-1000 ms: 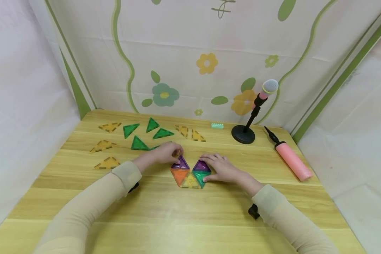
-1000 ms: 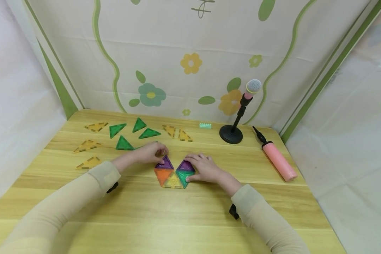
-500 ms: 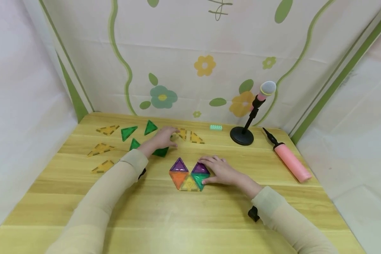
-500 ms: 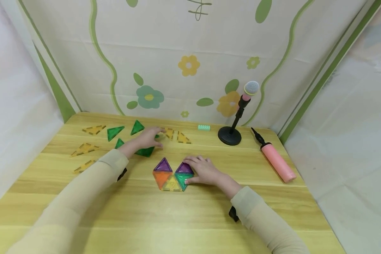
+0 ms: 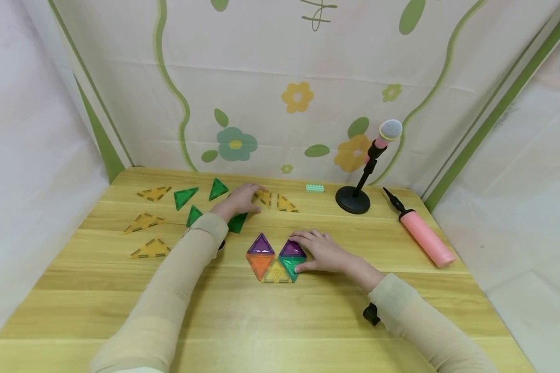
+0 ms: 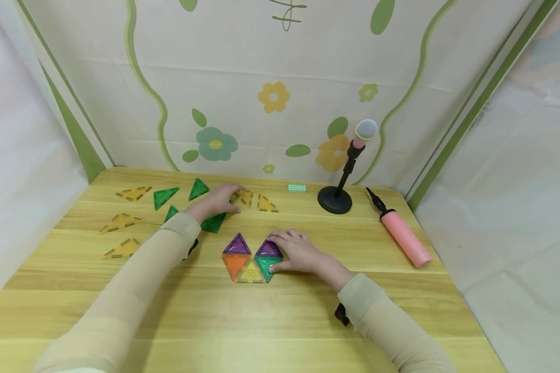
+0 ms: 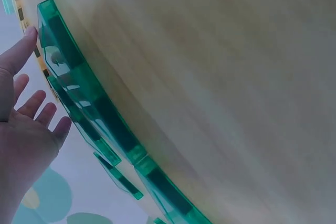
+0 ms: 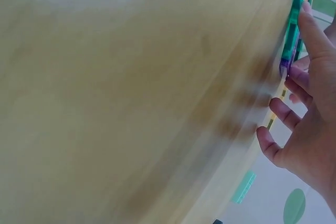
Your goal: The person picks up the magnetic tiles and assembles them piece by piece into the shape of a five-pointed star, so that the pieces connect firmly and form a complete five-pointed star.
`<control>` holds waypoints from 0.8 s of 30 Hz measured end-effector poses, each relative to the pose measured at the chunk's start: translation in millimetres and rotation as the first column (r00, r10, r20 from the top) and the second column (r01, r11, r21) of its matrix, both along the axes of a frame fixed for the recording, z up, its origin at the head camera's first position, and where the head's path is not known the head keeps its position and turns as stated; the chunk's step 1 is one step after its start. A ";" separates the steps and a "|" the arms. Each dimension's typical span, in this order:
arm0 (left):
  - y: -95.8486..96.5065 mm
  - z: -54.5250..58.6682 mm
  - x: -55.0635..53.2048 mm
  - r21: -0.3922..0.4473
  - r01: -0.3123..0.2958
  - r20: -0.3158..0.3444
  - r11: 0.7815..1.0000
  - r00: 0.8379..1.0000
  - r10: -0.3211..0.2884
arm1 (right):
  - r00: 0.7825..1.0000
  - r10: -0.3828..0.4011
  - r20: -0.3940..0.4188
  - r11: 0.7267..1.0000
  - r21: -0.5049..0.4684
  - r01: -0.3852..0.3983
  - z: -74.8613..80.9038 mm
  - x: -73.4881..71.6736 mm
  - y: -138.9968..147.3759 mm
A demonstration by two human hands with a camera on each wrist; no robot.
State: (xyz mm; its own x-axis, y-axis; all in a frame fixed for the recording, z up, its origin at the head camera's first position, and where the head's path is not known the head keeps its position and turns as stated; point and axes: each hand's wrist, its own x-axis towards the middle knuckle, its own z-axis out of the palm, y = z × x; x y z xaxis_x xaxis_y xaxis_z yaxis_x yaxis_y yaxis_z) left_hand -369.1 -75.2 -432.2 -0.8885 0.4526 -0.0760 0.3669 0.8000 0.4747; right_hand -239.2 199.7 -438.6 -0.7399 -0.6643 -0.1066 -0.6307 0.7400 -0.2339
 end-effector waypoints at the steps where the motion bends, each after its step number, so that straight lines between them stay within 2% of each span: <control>1: -0.3 -0.2 -0.2 0.002 -0.003 0.009 1.000 1.000 0.003 | 1.000 0.001 0.006 1.000 -0.006 -0.001 0.5 -0.2 -0.6; 5: -1.5 -0.3 -0.1 0.003 -0.001 0.027 1.000 1.000 0.001 | 0.999 0.015 0.037 0.999 -0.035 -0.014 3.8 -6.0 -2.6; 9: -2.3 -0.6 0.8 -0.025 0.002 0.029 1.000 1.000 -0.001 | 0.996 0.036 0.085 0.995 -0.097 -0.028 9.1 -19.3 -5.8; 12: -2.4 -0.9 1.5 -0.059 0.008 0.025 0.998 1.000 -0.006 | 0.998 0.008 0.057 0.993 -0.116 -0.001 10.2 -33.2 -7.9; 17: -1.1 0.4 2.0 -0.072 0.013 0.020 0.997 1.000 -0.012 | 0.996 -0.081 -0.029 0.992 -0.103 0.078 7.8 -57.2 -12.0; 24: -0.6 0.9 1.1 -0.109 0.023 0.019 0.994 1.000 -0.021 | 0.999 -0.040 0.004 0.995 -0.092 0.040 1.8 -77.4 -16.0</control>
